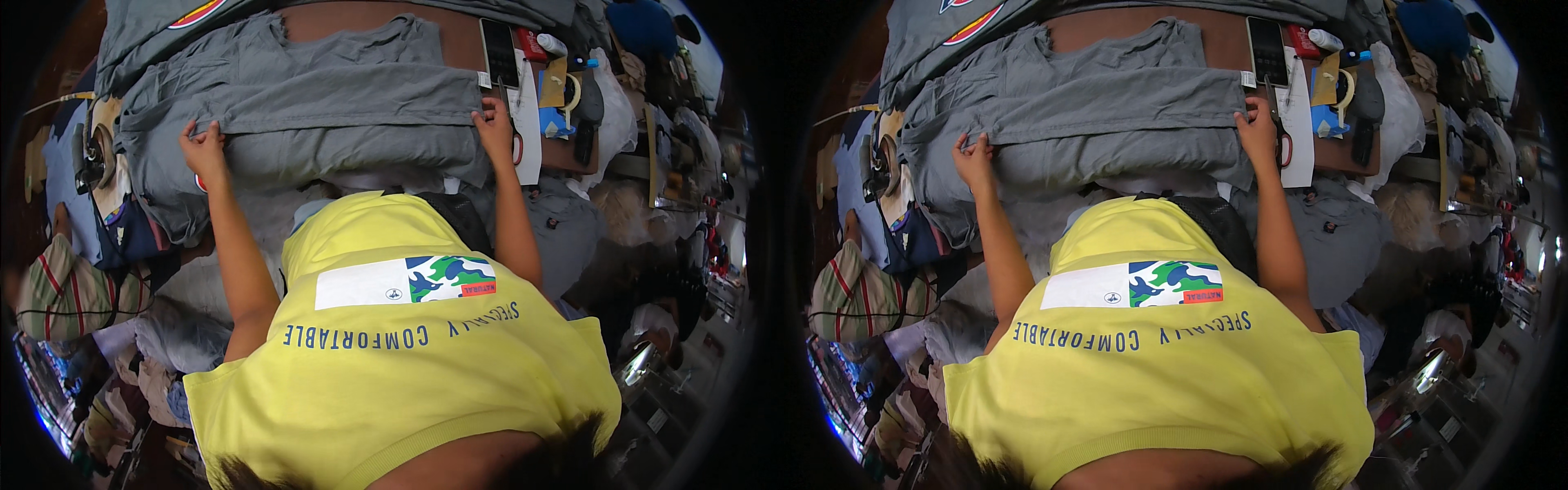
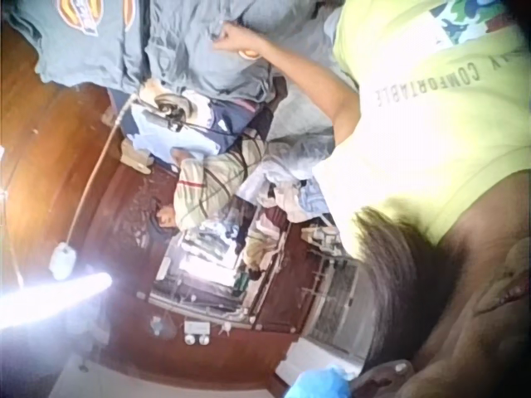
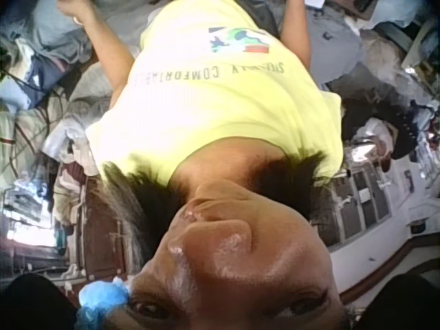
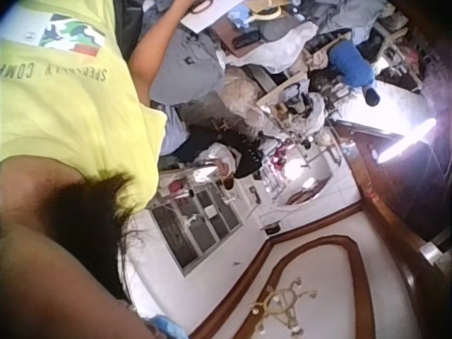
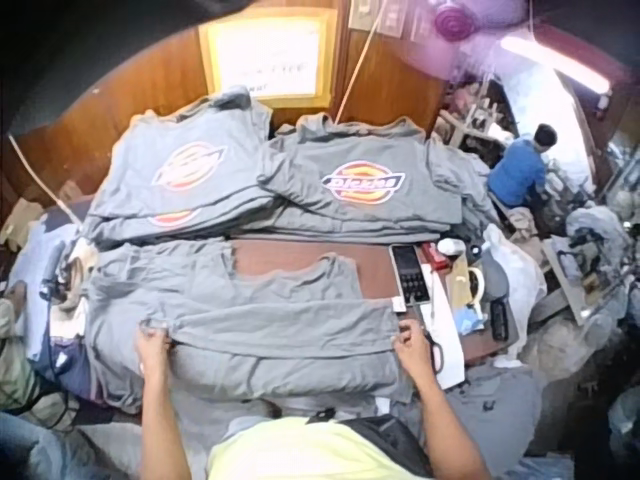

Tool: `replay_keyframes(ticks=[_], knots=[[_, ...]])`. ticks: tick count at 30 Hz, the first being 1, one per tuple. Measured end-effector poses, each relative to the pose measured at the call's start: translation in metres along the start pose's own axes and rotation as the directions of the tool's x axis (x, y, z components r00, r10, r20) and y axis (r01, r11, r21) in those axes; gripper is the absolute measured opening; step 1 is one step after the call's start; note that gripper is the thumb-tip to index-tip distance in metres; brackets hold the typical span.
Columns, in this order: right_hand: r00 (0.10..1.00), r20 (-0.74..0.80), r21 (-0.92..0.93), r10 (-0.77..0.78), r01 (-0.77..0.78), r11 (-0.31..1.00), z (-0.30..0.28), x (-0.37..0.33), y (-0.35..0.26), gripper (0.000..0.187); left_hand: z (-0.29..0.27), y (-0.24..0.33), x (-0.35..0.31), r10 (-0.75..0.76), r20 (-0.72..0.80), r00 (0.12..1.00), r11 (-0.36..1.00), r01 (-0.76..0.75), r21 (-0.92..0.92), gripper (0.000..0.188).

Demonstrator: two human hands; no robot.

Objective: The person uses shears to cut tags off gray shirts, handles the shirts one at a time, and stacks them on a table.

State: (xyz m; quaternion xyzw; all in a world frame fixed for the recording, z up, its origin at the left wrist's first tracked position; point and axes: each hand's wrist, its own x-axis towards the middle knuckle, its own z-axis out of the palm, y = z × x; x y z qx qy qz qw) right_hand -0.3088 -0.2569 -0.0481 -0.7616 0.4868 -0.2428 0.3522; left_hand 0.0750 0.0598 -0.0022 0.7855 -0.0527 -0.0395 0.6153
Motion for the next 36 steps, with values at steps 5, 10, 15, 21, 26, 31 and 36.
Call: replay_keyframes(ticks=[5, 10, 15, 21, 26, 31, 36], knots=[[1.0, -0.024, 0.202, -0.003, 0.008, 0.979, -0.003, -0.005, -0.01, 0.029, -0.003, 0.059, 0.042, 0.222, 0.076, 0.972, 0.954, -0.233, 0.19, 0.033], [0.945, 0.321, 0.217, -0.053, -0.019, 0.976, -0.012, -0.037, -0.071, 0.025, 0.013, 0.086, 0.127, 0.216, 0.008, 0.976, 0.918, -0.201, -0.341, 0.034], [0.973, 0.216, -0.003, -0.077, 0.079, 0.997, -0.031, -0.042, -0.063, 0.029, 0.04, 0.029, 0.143, 0.344, 0.083, 0.935, 0.938, -0.339, -0.07, 0.032], [0.967, -0.097, -0.479, -0.234, 0.161, 0.863, -0.071, -0.045, -0.007, 0.024, 0.065, 0.042, -0.049, -0.204, 0.785, 0.585, 0.974, 0.198, 0.106, 0.021], [0.994, 0.077, -0.037, -0.082, 0.085, 0.996, -0.045, -0.038, -0.041, 0.027, 0.072, 0.024, -0.089, -0.479, 0.691, 0.542, 0.857, 0.458, 0.236, 0.032], [0.881, 0.331, -0.055, -0.339, 0.376, 0.925, -0.013, -0.035, -0.081, 0.055, 0.079, 0.031, -0.087, -0.535, 0.636, 0.556, 0.837, 0.451, 0.31, 0.041], [0.914, 0.391, 0.085, -0.11, 0.083, 0.993, 0.0, -0.038, -0.089, 0.079, 0.083, 0.022, -0.088, -0.499, 0.577, 0.646, 0.862, 0.436, 0.258, 0.033]])
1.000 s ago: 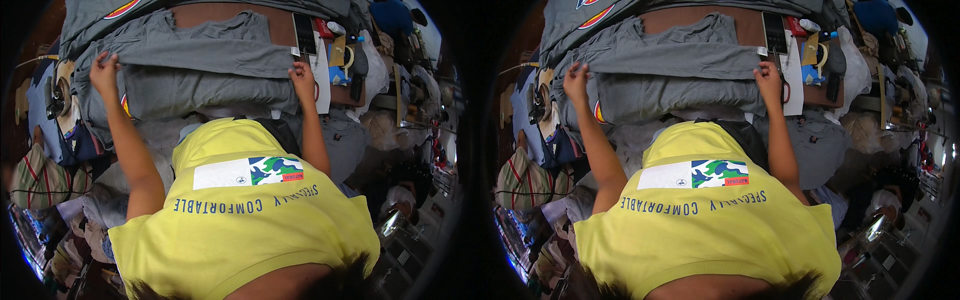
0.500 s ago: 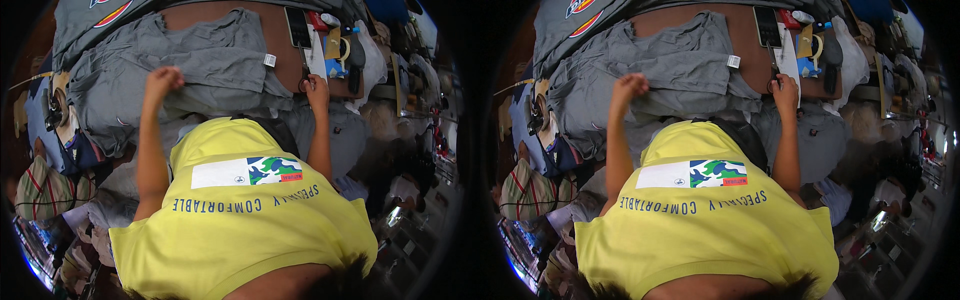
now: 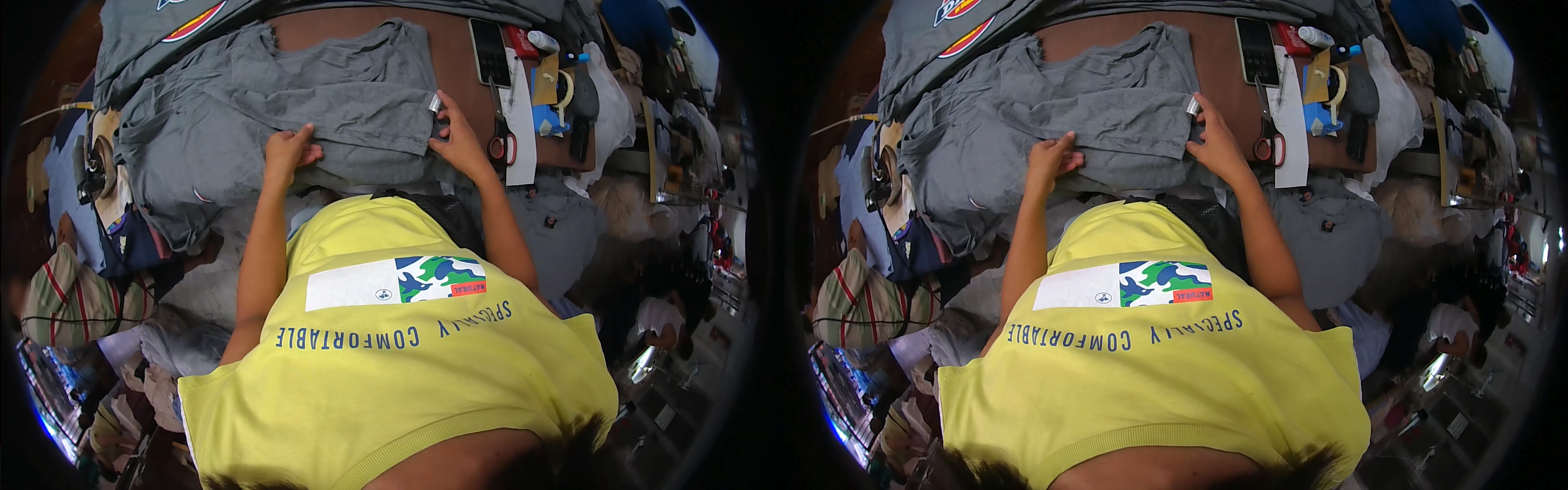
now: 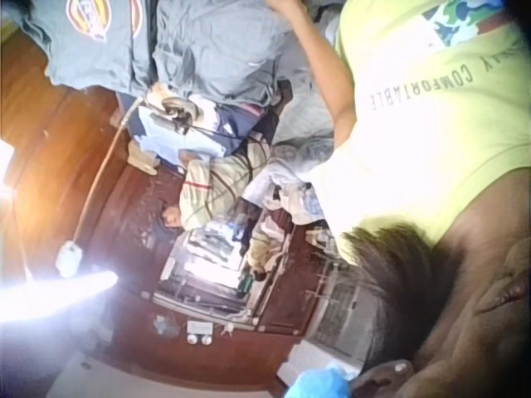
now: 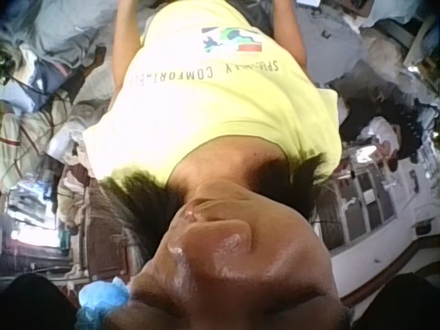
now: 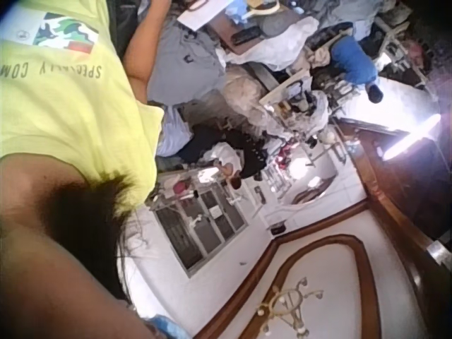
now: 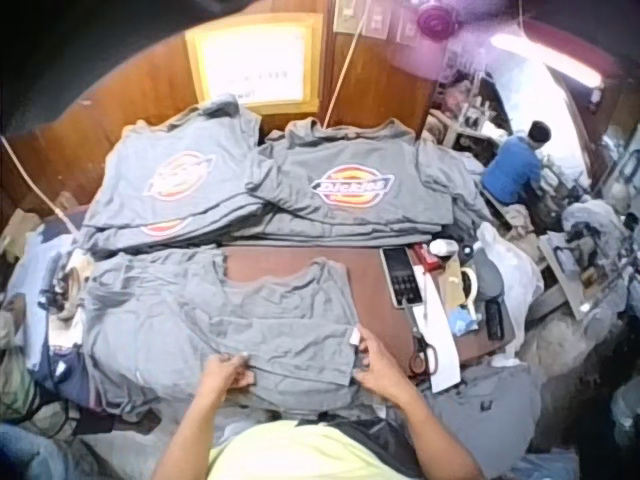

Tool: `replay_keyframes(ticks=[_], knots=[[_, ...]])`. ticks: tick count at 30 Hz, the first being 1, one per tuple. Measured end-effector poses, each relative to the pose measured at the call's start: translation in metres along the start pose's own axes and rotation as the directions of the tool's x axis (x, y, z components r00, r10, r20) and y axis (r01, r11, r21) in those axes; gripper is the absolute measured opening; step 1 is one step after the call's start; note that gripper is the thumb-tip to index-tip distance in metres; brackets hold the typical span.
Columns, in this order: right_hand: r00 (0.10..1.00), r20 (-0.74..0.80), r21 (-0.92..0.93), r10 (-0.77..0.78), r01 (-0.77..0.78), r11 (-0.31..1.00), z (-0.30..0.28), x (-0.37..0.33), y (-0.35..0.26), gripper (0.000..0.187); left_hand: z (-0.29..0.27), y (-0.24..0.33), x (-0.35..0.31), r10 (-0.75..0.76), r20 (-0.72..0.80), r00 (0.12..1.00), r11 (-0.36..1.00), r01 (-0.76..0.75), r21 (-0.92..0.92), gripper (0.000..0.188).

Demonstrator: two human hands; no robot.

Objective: The person uses shears to cut tags off gray shirts, handles the shirts one at a time, and stacks them on a table.

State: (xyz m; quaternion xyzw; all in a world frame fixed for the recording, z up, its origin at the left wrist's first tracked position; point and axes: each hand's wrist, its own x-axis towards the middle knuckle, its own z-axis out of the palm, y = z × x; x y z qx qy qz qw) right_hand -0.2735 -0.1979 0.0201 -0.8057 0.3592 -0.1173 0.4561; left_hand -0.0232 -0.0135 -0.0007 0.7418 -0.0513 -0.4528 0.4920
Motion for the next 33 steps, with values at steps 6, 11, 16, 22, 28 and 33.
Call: replay_keyframes(ticks=[6, 11, 16, 22, 28, 33], knots=[[0.999, -0.028, -0.036, -0.024, 0.023, 0.999, 0.007, 0.023, 0.022, 0.045, 0.026, 0.001, -0.009, 0.311, -0.243, 0.919, 0.874, -0.377, -0.307, 0.023], [0.94, -0.287, -0.075, -0.182, 0.168, 0.983, -0.002, 0.06, 0.008, 0.018, -0.003, 0.058, 0.017, 0.445, -0.277, 0.852, 0.8, -0.517, -0.305, 0.022], [0.567, -0.551, -0.377, -0.612, 0.486, 0.789, -0.032, 0.075, -0.081, 0.012, -0.013, 0.145, 0.019, 0.61, -0.261, 0.748, 0.543, -0.635, -0.549, 0.017], [0.825, -0.145, -0.56, -0.546, 0.386, 0.733, 0.007, 0.032, -0.055, 0.015, -0.001, 0.074, 0.045, 0.27, -0.112, 0.956, 0.797, -0.287, -0.532, 0.03], [0.908, -0.038, -0.5, -0.417, 0.344, 0.795, 0.03, 0.009, -0.014, 0.03, 0.041, 0.007, 0.018, 0.134, 0.089, 0.987, 0.885, -0.079, -0.46, 0.043], [0.805, -0.086, -0.463, -0.587, 0.49, 0.739, 0.035, 0.024, -0.032, 0.04, 0.061, 0.013, 0.013, 0.139, 0.121, 0.983, 0.899, -0.074, -0.432, 0.055]])
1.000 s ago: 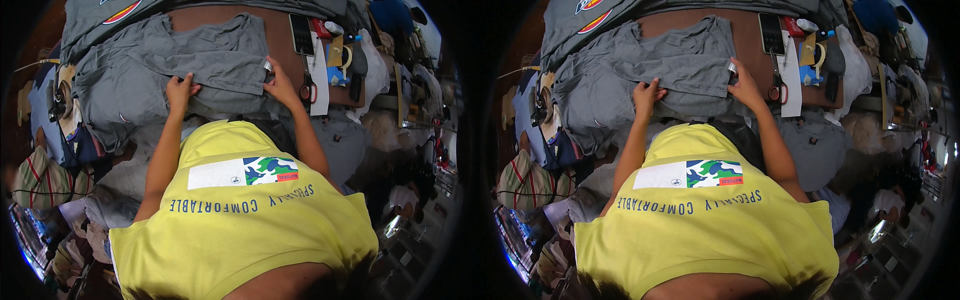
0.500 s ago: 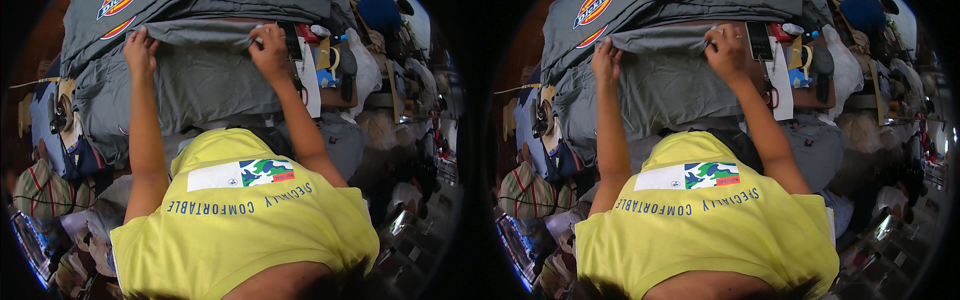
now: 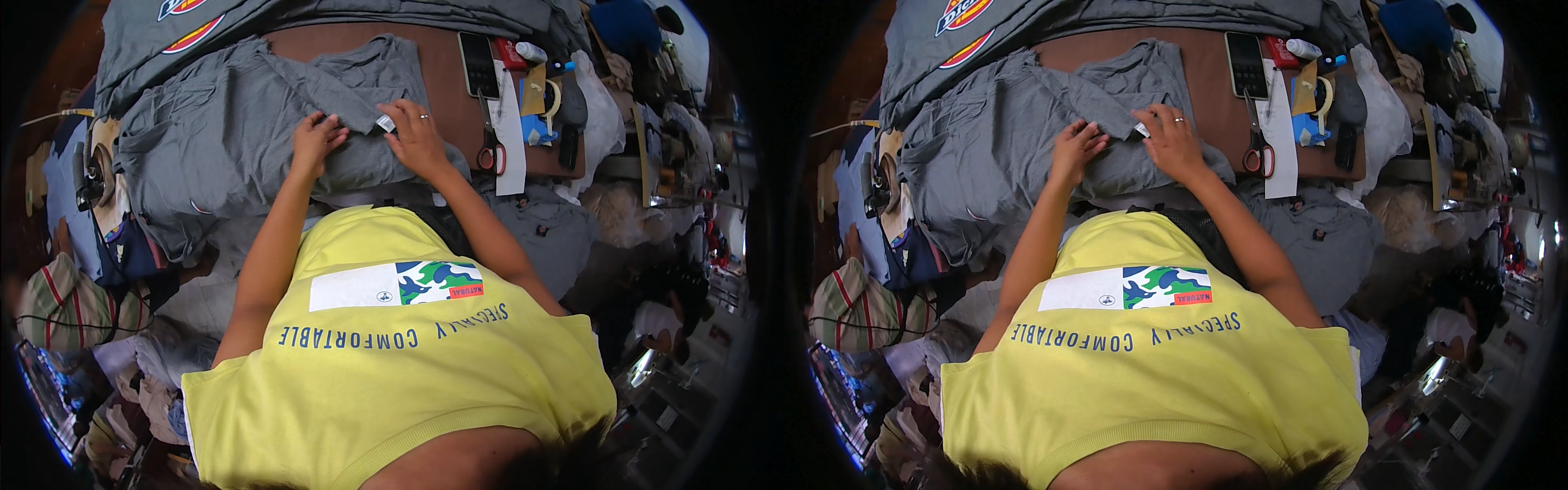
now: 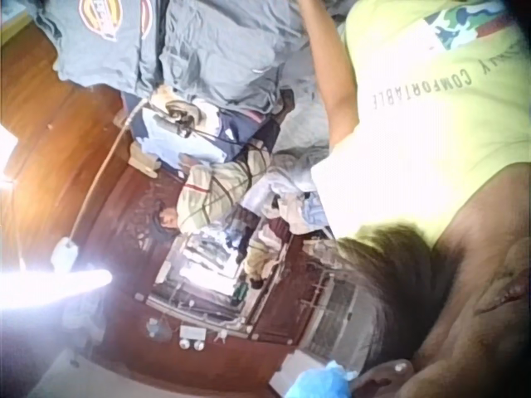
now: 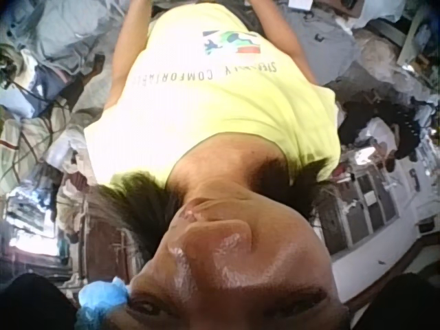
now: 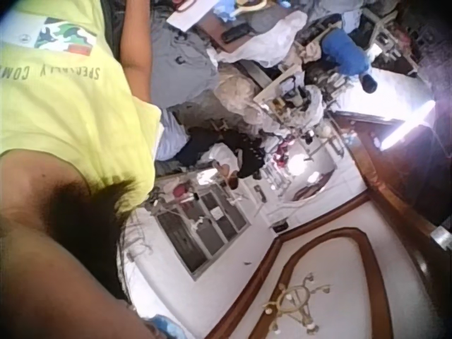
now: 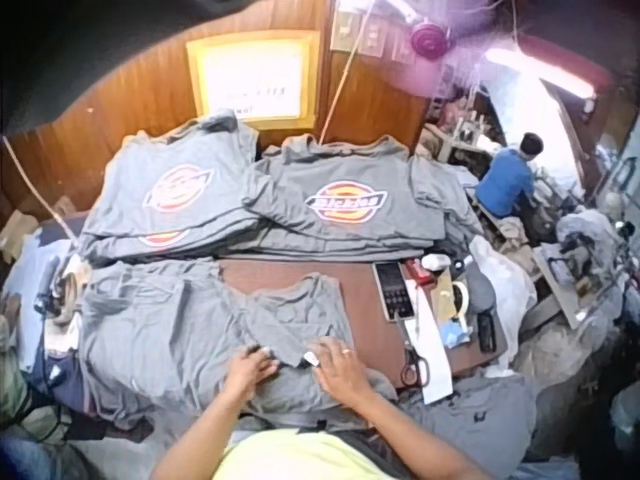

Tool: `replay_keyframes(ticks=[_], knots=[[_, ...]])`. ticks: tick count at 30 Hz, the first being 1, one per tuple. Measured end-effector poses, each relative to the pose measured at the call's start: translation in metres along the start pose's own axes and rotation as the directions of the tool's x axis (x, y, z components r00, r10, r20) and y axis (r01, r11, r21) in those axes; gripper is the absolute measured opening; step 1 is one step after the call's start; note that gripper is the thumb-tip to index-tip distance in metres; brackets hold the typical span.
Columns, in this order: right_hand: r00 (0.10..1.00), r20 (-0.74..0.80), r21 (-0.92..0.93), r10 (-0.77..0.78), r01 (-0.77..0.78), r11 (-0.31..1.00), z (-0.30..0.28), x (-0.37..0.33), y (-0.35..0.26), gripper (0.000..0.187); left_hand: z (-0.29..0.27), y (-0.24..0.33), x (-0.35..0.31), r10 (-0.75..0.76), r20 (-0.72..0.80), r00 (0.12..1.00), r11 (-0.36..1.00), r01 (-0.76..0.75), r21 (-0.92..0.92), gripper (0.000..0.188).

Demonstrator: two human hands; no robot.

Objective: The person uses shears to cut tags off gray shirts, handles the shirts one at a time, and stacks them on a table.

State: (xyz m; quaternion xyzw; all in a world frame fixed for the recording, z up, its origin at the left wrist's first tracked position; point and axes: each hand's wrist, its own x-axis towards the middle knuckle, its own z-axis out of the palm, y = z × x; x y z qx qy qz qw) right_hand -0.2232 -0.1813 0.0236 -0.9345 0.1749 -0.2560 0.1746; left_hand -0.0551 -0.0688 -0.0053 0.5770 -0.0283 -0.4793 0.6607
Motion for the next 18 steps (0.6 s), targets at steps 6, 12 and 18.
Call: replay_keyframes(ticks=[6, 12, 18], knots=[[0.994, 0.002, -0.025, -0.106, 0.106, 0.994, 0.01, 0.019, 0.008, 0.019, 0.006, -0.005, 0.003, -0.039, -0.015, 0.999, 0.966, 0.034, -0.256, 0.052], [0.999, -0.038, 0.09, -0.016, 0.019, 0.996, 0.009, 0.015, 0.013, 0.013, -0.013, -0.009, 0.03, -0.087, 0.073, 0.994, 0.894, 0.11, -0.435, 0.016], [0.997, -0.06, 0.165, 0.045, -0.034, 0.986, 0.007, 0.004, 0.016, 0.013, -0.003, -0.003, 0.022, -0.062, -0.079, 0.995, 0.978, 0.045, -0.202, 0.019]])
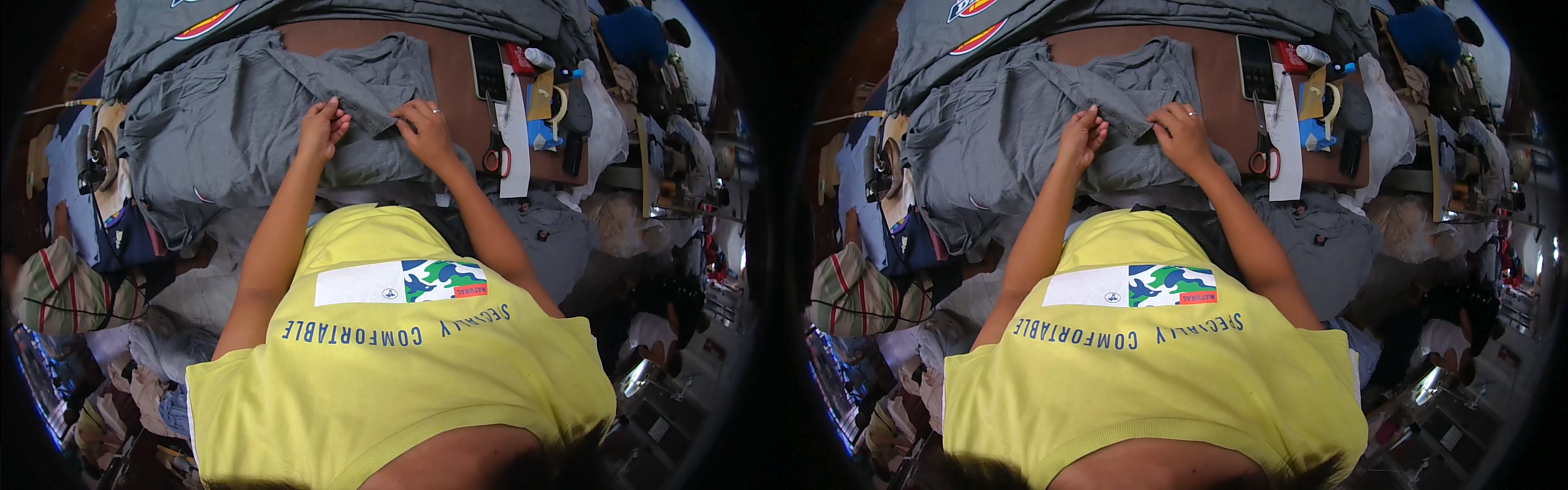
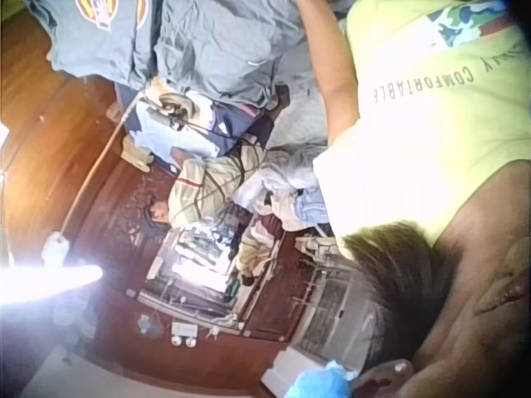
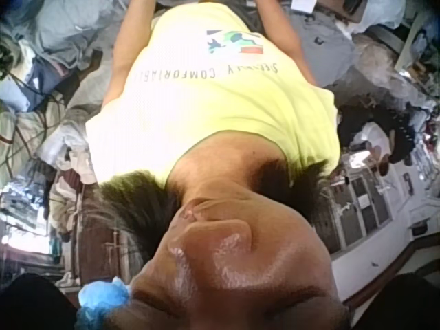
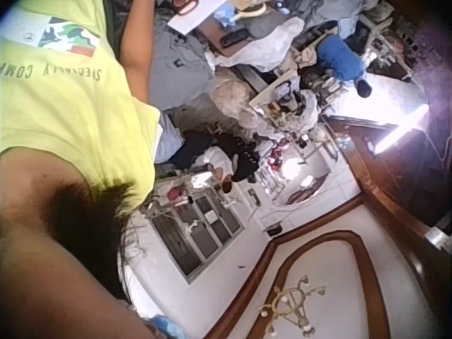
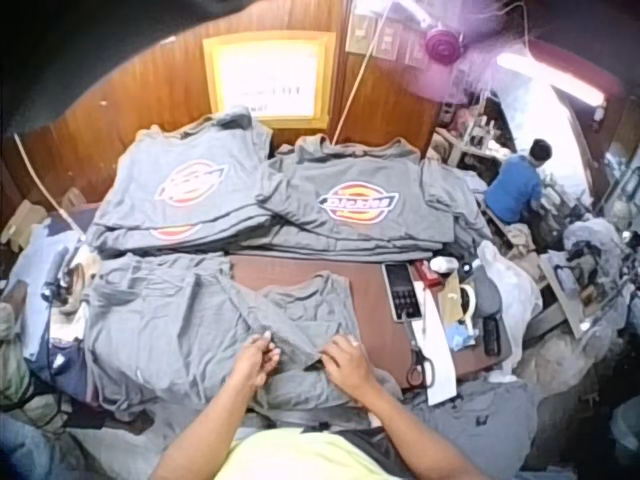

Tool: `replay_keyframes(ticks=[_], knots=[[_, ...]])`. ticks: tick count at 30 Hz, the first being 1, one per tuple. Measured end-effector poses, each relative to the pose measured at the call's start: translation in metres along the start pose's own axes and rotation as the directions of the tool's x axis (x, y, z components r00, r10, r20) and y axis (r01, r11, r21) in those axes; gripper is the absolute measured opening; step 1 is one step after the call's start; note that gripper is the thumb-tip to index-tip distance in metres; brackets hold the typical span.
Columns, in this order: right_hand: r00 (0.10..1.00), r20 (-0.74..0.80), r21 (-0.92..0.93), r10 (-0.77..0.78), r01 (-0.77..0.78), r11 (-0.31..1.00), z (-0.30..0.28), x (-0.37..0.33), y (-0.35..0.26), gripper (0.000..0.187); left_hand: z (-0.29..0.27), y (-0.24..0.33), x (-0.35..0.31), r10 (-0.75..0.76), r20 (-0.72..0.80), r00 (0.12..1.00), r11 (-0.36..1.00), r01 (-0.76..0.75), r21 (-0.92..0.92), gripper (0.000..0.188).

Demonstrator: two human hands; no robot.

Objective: The person uses shears to cut tags off gray shirts, handles the shirts one at a time, and stacks them on a table.

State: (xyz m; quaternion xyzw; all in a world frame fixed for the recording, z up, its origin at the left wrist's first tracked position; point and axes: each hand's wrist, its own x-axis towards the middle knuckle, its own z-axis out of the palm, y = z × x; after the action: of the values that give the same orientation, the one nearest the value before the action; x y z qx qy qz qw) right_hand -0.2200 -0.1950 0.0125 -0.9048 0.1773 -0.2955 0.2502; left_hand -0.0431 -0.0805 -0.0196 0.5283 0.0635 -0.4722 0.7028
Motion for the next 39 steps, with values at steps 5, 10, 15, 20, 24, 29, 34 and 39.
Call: replay_keyframes(ticks=[5, 10, 15, 20, 24, 29, 34, 39], knots=[[0.997, -0.024, 0.03, 0.068, -0.067, 0.997, 0.002, -0.007, 0.002, 0.012, 0.002, 0.009, -0.024, 0.158, -0.068, 0.985, 0.963, -0.138, 0.232, 0.025], [0.999, 0.012, -0.009, 0.053, -0.052, 0.999, 0.003, -0.011, -0.002, 0.011, -0.009, 0.001, -0.025, 0.196, -0.045, 0.98, 0.94, -0.174, 0.292, 0.024], [0.997, 0.062, -0.071, 0.039, -0.035, 0.997, 0.007, -0.016, -0.006, 0.013, -0.014, -0.012, -0.018, 0.224, -0.066, 0.972, 0.954, -0.205, 0.22, 0.022], [0.993, 0.106, -0.089, 0.049, -0.04, 0.995, 0.01, -0.02, -0.009, 0.014, -0.017, -0.015, -0.009, 0.197, -0.038, 0.98, 0.955, -0.183, 0.235, 0.023], [0.992, 0.107, -0.088, 0.061, -0.051, 0.995, 0.01, -0.022, -0.009, 0.013, -0.005, -0.015, -0.015, 0.322, -0.125, 0.938, 0.924, -0.283, 0.258, 0.021], [0.991, 0.114, -0.078, 0.076, -0.067, 0.995, 0.011, -0.022, -0.01, 0.012, -0.016, -0.009, 0.0, 0.325, -0.159, 0.932, 0.945, -0.313, 0.098, 0.021], [0.995, 0.082, -0.07, 0.063, -0.057, 0.996, 0.01, -0.024, -0.007, 0.011, -0.016, -0.009, -0.004, 0.339, -0.131, 0.932, 0.938, -0.323, 0.129, 0.016], [0.988, 0.103, -0.07, 0.113, -0.106, 0.992, 0.01, -0.025, 0.001, 0.012, -0.014, -0.011, -0.009, 0.319, -0.048, 0.946, 0.936, -0.323, -0.138, 0.014]])
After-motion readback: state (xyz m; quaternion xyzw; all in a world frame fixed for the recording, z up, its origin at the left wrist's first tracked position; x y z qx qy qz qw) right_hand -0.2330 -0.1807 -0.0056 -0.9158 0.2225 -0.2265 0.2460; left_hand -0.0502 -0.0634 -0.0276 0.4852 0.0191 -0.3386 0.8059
